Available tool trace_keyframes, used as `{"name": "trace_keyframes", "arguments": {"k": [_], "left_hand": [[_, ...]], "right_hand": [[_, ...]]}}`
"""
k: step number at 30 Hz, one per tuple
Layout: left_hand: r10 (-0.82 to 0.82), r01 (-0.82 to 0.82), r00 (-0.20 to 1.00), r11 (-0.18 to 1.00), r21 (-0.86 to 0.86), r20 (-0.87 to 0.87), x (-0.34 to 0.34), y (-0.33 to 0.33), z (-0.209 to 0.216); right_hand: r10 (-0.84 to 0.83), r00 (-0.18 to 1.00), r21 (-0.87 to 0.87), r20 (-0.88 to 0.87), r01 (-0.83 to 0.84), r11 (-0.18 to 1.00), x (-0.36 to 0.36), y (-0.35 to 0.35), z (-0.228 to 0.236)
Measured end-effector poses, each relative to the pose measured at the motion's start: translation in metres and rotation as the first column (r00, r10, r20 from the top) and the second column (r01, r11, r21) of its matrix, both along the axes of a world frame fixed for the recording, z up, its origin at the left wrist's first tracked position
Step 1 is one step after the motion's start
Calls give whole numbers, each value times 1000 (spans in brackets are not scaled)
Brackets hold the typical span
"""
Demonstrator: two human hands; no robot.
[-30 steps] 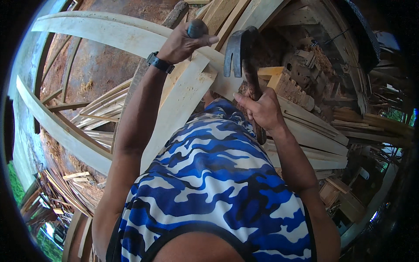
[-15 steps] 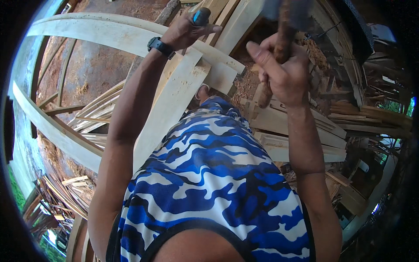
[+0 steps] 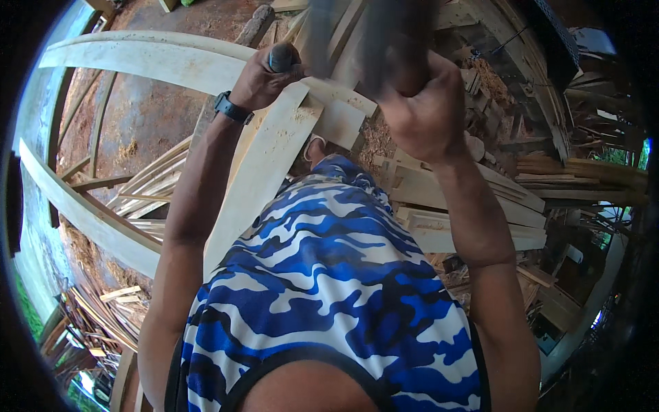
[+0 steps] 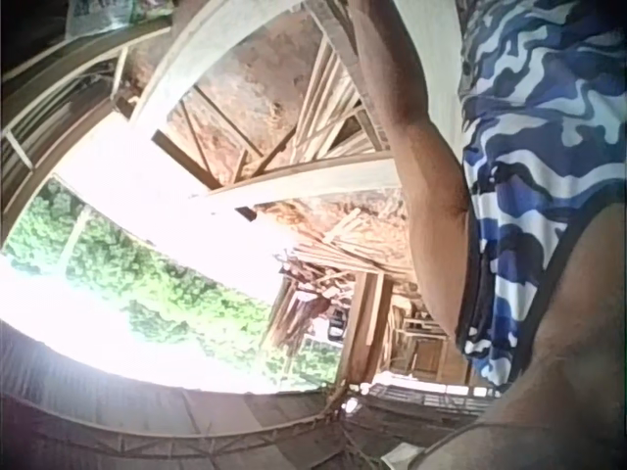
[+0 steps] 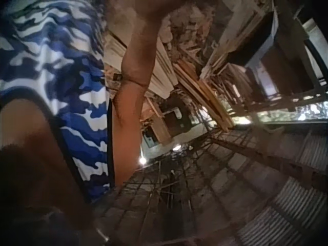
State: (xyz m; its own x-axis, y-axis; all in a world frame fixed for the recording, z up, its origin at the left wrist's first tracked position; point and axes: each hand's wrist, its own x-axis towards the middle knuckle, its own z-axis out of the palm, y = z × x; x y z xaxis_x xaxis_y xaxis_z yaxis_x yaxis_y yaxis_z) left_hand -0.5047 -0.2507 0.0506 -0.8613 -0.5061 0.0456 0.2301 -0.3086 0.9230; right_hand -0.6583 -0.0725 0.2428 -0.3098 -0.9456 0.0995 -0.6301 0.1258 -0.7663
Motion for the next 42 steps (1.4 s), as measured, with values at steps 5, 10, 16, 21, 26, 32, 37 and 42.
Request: {"name": "trace_keyframes", "arguments": {"k": [5, 10, 16, 21, 26, 32, 37, 42], "left_hand": [[-46, 105, 972, 963, 250, -230, -4, -5, 7], [197, -128, 977, 841, -526, 77, 17, 0, -20], [63, -71, 997, 954, -292, -36, 7, 1, -13], [188, -155, 982, 775, -613, -11, 27, -7, -35], [333, -270, 938, 538, -798, -93, 11, -12, -30], [313, -186, 948, 413, -892, -53, 32, -20, -68], [200, -213, 976, 961, -179, -85, 22, 1, -51], [319, -257, 947, 817, -516, 34, 25, 7, -33]], "right_hand": [[152, 905, 421, -397, 32, 907, -15, -2, -66], [91, 960, 106, -265, -65, 992, 5, -6, -16], [154, 888, 434, -433, 56, 899, -19, 4, -88], [148, 949, 117, -279, -120, 986, 7, -10, -22], [204, 889, 535, -411, 54, 843, -7, -16, -59], [186, 941, 270, -282, -108, 957, 6, -15, -17], [226, 877, 284, -424, -108, 953, 4, -6, -55], [283, 902, 299, -328, -185, 936, 24, -9, -26]]}}
